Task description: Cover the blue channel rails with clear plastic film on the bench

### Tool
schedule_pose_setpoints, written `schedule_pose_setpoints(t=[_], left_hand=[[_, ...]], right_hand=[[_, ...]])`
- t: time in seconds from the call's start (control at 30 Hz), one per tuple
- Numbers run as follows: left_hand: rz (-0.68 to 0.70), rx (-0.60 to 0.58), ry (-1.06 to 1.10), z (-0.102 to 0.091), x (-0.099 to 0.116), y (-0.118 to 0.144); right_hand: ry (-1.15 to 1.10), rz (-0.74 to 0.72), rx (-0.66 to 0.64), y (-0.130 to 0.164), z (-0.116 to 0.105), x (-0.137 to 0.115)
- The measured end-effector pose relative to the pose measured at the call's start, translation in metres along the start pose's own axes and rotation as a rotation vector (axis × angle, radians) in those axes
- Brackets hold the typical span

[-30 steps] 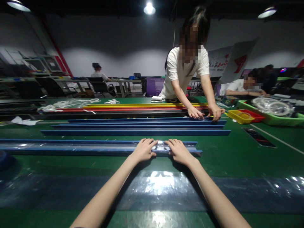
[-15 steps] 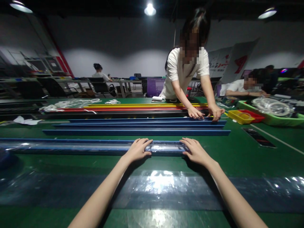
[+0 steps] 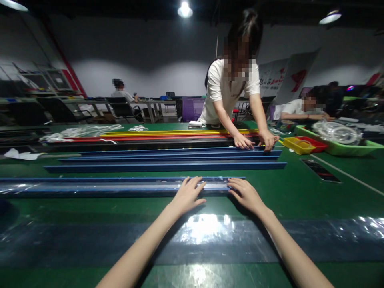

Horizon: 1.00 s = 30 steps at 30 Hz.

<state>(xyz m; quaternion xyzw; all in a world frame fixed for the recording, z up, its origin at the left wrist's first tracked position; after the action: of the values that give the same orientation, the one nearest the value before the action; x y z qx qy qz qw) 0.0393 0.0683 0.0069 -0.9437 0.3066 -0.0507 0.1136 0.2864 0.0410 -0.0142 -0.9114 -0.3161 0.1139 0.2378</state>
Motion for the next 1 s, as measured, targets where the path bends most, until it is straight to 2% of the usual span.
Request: schedule_pose_setpoints(t=[0.13, 0.23, 0.4, 0.53, 0.67, 1.0], left_hand=[[0.088, 0.045, 0.018, 0.005, 0.032, -0.009], [0.076, 0.091, 0.019, 0.013, 0.042, -0.011], [-0.020, 0.237, 0.015, 0.023, 0.041, -0.005], [-0.090, 0.332, 0.012, 0.025, 0.040, -0.001], [-0.127, 0.350, -0.015, 0.027, 0.041, 0.001], [-0.097, 0.350, -0.042, 0.028, 0.046, -0.001]], right_hand=[[0.044, -0.067, -0.040, -0.006, 0.004, -0.015], [0.084, -0.068, -0.045, -0.001, -0.002, -0.014], [0.116, 0.026, -0.002, 0.024, -0.014, 0.007], [0.113, 0.078, 0.000, 0.036, -0.015, 0.020], [0.065, 0.100, -0.006, 0.035, -0.012, 0.019], [0.041, 0.064, -0.011, 0.030, -0.014, 0.015]])
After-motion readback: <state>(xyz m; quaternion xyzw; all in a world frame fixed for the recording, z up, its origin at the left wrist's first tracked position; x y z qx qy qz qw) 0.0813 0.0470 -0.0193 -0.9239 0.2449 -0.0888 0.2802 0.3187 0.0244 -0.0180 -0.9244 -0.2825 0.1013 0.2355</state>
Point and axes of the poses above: each hand's wrist, its own y-axis away from the middle knuckle, its own z-axis out of the palm, x = y × z, the point moved 2 cm from there along -y, towards the middle knuckle, and after that the axes turned 11 degrees about -z, right-handed, at the moved point
